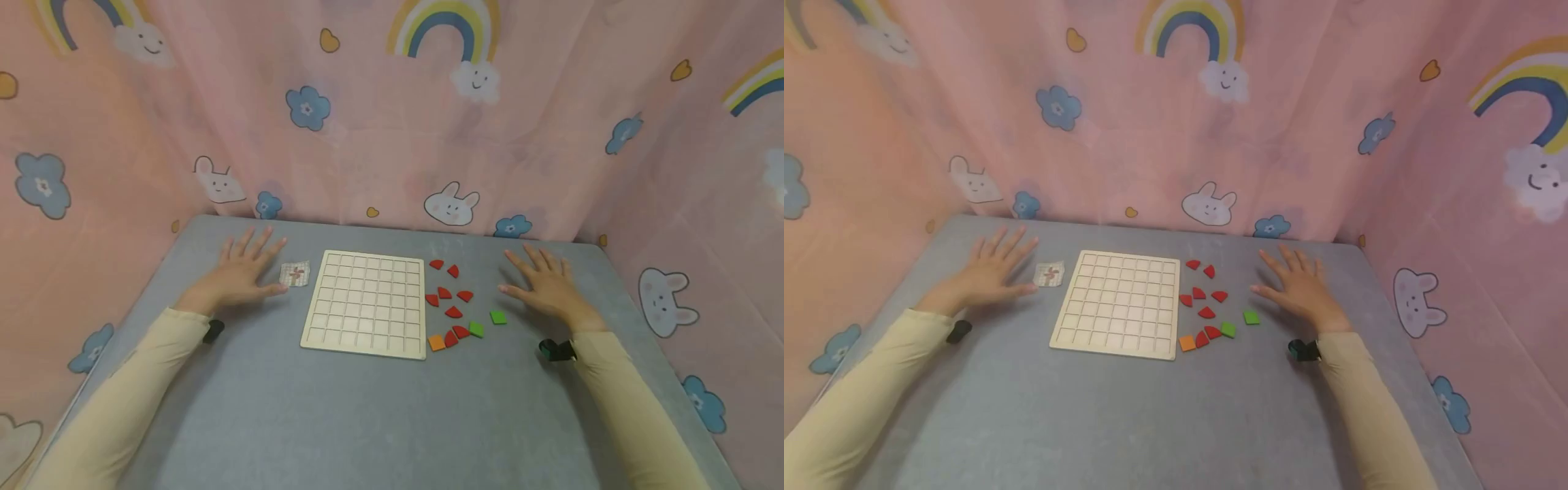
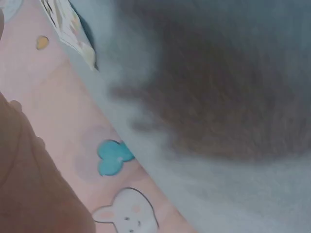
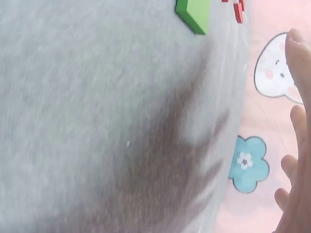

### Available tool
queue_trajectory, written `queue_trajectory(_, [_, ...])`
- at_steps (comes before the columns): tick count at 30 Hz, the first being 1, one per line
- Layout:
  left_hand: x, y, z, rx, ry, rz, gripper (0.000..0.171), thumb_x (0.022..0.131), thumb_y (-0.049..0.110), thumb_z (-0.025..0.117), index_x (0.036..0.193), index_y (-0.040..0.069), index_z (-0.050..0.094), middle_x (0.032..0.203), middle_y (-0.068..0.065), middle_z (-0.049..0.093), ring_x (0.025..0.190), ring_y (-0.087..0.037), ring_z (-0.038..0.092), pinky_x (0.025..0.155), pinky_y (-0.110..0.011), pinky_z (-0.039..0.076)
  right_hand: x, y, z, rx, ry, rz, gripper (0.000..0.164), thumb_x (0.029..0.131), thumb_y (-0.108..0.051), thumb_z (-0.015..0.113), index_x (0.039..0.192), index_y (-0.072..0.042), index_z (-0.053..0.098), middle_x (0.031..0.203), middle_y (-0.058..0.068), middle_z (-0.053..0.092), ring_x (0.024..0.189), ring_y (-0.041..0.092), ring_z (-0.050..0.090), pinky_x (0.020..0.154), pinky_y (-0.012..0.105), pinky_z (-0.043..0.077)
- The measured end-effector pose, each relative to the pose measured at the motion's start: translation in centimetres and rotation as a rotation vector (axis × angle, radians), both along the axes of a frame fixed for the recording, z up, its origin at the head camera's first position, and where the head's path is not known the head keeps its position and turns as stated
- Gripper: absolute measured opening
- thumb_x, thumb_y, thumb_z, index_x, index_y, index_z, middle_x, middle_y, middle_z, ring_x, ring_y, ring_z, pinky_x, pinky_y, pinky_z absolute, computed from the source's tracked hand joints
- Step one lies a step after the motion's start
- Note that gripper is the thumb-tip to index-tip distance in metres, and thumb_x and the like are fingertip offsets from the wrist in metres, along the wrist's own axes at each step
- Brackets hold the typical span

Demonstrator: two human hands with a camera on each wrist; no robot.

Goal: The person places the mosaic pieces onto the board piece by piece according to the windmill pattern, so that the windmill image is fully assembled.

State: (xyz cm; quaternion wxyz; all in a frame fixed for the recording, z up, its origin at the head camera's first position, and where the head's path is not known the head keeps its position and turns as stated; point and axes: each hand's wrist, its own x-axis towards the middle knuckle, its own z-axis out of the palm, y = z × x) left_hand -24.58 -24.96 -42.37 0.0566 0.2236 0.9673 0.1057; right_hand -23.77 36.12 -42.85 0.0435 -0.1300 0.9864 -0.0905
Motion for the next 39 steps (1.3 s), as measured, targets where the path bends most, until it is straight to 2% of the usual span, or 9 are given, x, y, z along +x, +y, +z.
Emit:
queue_trajectory(7, [1.7, 1.5, -0.2, -0.015, 0.015, -0.065, 0.101, 0.098, 0.066, 0.062, 0.171, 0.013, 0.017, 0.177, -0.024, 0.002, 0.16, -0.054, -0.003, 0.121, -0.077, -0.002, -0.2, -1.2, 0.3, -0.005, -0.005, 0.02, 0.09, 0.102, -0.061, 0.061, 0.17, -0.017, 0.024, 0.175, 0.026, 0.011, 0.158, 0.056, 0.007, 0.119, 0.08, 0.0])
queue_trajectory(14, [4.0, 3.5, -0.1, 0.028, -0.045, -0.106, 0.098, 0.098, 0.061, 0.066, 0.17, 0.013, 0.021, 0.176, -0.025, 0.004, 0.16, -0.054, -0.001, 0.122, -0.076, 0.004, -0.8, -2.6, -0.2, -0.052, 0.001, 0.045, 0.084, 0.104, -0.054, 0.062, 0.169, -0.015, 0.027, 0.174, 0.027, 0.016, 0.158, 0.055, 0.01, 0.121, 0.078, 0.004])
queue_trajectory(19, [5.6, 4.7, -0.5, 0.067, -0.067, -0.169, 0.095, 0.098, 0.057, 0.07, 0.168, 0.01, 0.027, 0.174, -0.027, 0.015, 0.158, -0.055, 0.012, 0.119, -0.078, 0.016, -1.5, -3.6, -0.6, -0.094, 0.009, 0.06, 0.08, 0.104, -0.05, 0.064, 0.168, -0.014, 0.031, 0.172, 0.027, 0.022, 0.158, 0.053, 0.016, 0.122, 0.075, 0.006])
queue_trajectory(24, [7.1, 5.2, -1.2, 0.114, -0.134, -0.199, 0.091, 0.099, 0.054, 0.071, 0.168, 0.012, 0.028, 0.17, -0.03, 0.025, 0.153, -0.058, 0.025, 0.115, -0.078, 0.025, -2.0, -5.1, -1.0, -0.146, 0.006, 0.065, 0.078, 0.103, -0.046, 0.068, 0.166, -0.012, 0.037, 0.17, 0.027, 0.028, 0.157, 0.051, 0.022, 0.122, 0.075, 0.012])
queue_trajectory(27, [7.5, 5.2, -2.3, 0.147, -0.155, -0.198, 0.09, 0.101, 0.051, 0.069, 0.168, 0.011, 0.025, 0.169, -0.031, 0.025, 0.153, -0.059, 0.025, 0.116, -0.077, 0.025, -2.3, -6.2, -1.2, -0.176, 0.01, 0.053, 0.075, 0.103, -0.041, 0.071, 0.164, -0.01, 0.04, 0.169, 0.027, 0.031, 0.155, 0.051, 0.026, 0.122, 0.073, 0.016])
queue_trajectory(34, [7.7, 4.9, -4.6, 0.192, -0.172, -0.156, 0.08, 0.106, 0.042, 0.063, 0.168, 0.007, 0.025, 0.172, -0.03, 0.02, 0.157, -0.057, 0.015, 0.118, -0.077, 0.019, -3.3, -8.7, -2.1, -0.216, 0.029, 0.007, 0.066, 0.103, -0.037, 0.072, 0.158, -0.008, 0.051, 0.162, 0.025, 0.043, 0.151, 0.047, 0.036, 0.124, 0.065, 0.026])
queue_trajectory(39, [7.5, 4.8, -5.6, 0.189, -0.145, -0.153, 0.077, 0.107, 0.035, 0.064, 0.167, 0.007, 0.026, 0.173, -0.028, 0.02, 0.157, -0.056, 0.015, 0.118, -0.077, 0.019, -3.7, -10.1, -2.4, -0.276, 0.035, 0.004, 0.057, 0.102, -0.03, 0.074, 0.15, -0.003, 0.058, 0.154, 0.025, 0.052, 0.144, 0.046, 0.044, 0.121, 0.062, 0.032])
